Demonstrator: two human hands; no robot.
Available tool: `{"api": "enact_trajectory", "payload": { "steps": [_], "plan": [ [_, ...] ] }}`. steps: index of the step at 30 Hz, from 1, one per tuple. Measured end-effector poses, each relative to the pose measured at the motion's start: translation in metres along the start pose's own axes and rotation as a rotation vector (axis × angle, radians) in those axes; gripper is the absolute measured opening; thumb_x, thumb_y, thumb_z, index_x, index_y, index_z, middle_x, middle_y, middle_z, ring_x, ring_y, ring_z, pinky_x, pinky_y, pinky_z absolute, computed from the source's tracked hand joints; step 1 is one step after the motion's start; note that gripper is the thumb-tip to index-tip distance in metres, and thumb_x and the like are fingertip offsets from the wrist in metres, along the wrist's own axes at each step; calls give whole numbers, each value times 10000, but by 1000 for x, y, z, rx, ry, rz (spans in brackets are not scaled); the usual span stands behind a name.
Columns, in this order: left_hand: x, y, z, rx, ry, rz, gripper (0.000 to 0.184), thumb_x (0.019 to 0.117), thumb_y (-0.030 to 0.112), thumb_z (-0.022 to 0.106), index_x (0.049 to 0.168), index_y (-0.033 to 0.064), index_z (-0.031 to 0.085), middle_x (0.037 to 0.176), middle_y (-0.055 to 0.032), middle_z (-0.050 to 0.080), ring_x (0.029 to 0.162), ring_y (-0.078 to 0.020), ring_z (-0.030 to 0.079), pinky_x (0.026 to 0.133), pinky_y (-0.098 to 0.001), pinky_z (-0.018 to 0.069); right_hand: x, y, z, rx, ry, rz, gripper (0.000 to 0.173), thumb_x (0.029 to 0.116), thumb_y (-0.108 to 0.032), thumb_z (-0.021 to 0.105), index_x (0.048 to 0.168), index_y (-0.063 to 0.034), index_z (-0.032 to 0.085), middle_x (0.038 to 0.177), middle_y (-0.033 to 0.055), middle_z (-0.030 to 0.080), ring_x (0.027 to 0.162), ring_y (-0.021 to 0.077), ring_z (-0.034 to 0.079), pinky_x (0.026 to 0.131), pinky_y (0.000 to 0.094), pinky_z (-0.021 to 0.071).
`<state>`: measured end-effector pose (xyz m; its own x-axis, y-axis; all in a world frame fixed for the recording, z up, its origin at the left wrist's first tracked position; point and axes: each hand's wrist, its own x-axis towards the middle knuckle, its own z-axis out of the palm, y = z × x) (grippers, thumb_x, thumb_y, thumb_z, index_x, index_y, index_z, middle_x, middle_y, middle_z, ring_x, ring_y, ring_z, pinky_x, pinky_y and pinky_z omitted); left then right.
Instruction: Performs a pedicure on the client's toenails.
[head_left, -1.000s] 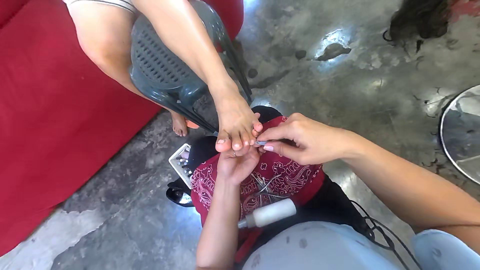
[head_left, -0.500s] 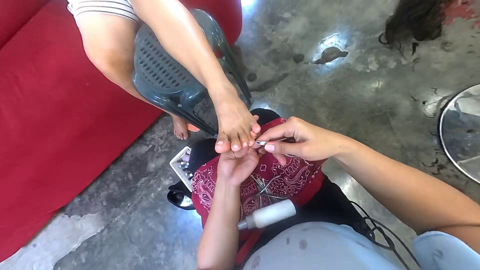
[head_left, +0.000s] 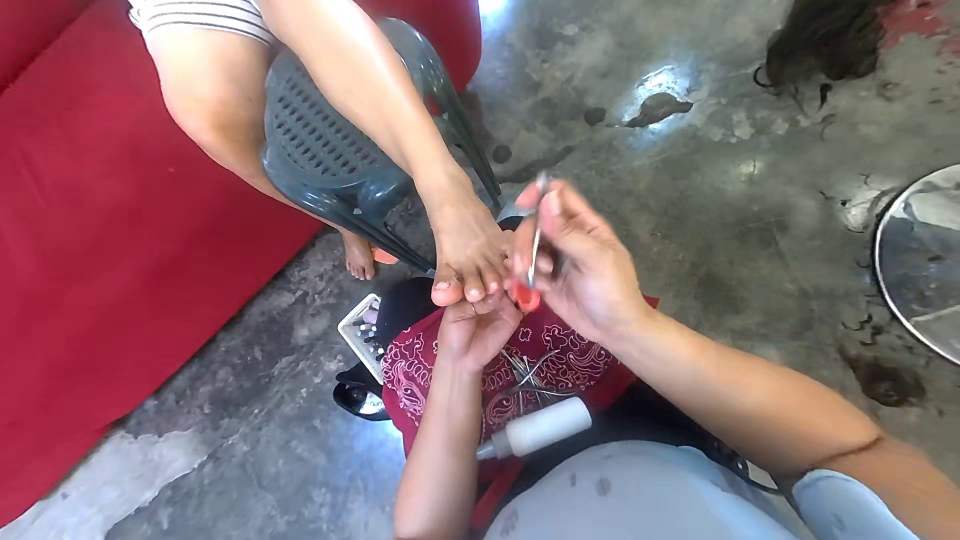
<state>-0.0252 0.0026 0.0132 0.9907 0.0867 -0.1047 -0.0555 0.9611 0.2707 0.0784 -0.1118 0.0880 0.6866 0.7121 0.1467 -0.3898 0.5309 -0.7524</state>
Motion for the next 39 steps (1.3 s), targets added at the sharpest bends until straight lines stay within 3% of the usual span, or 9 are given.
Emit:
{"api": "enact_trajectory", "payload": {
  "steps": [3,5,6,8,11,15,20,31,39],
  "plan": [
    [-1,0,-1,1,39,-10,280,805,169,812,1060,99,719,1018,-65,694,993,-218,672,949,-427,534,1,-11,0,-178,151,-198,269,1135,-214,322,1210,-72,538,704,-37,582,572,52,567,550,213,527],
    [-2,1,1,-46,7,-20,311,828,122,788,1122,69,702,1063,-90,696,1014,-236,682,959,-444,548,-15,-17,1,-159,142,3,303,1127,-258,353,1073,-92,599,616,-18,528,477,55,504,472,201,482],
    [-1,3,2,-52,-22,-27,254,840,110,779,1081,67,713,1037,-85,707,996,-227,693,940,-428,562,-27,-18,0,-167,114,159,330,1120,-290,370,1016,-102,620,608,3,539,451,52,487,436,184,454],
    [-1,4,4,-38,-72,-39,196,865,107,749,1057,80,715,986,-56,711,929,-176,695,875,-358,575,-45,-13,-3,-136,60,446,337,1105,-286,389,1009,-95,649,643,16,609,469,39,516,451,172,451],
    [-1,4,1,-125,-81,-72,362,875,77,734,1216,32,623,1034,-94,682,927,-191,694,841,-321,587,-60,-5,-5,-33,66,601,330,1098,-222,376,1067,-76,670,632,-13,572,501,9,505,494,142,434],
    [0,4,-1,-139,-87,-59,390,872,92,745,1238,38,621,1039,-84,687,953,-185,689,892,-326,567,-59,-3,-8,22,87,576,335,1099,-214,383,1186,-62,669,650,17,590,489,17,513,479,139,444],
    [1,3,-2,-134,-110,-58,375,871,109,744,1221,45,624,1003,-63,688,929,-166,685,890,-330,565,-54,-6,-11,-9,56,586,332,1109,-204,387,1182,-57,676,716,63,683,485,-2,510,462,121,401],
    [1,3,-2,-161,-92,-74,416,864,120,761,1245,47,612,1010,-59,686,928,-155,681,872,-292,562,-59,7,-9,104,92,549,310,1100,-216,384,1131,-72,657,648,-13,520,500,21,464,486,147,409],
    [0,2,-1,-127,-94,-65,398,876,95,742,1251,50,615,1036,-63,689,971,-169,684,891,-309,561,-68,25,-11,241,81,457,280,1093,-226,431,1209,-94,649,691,-9,532,564,29,502,547,159,442]
  ]
}}
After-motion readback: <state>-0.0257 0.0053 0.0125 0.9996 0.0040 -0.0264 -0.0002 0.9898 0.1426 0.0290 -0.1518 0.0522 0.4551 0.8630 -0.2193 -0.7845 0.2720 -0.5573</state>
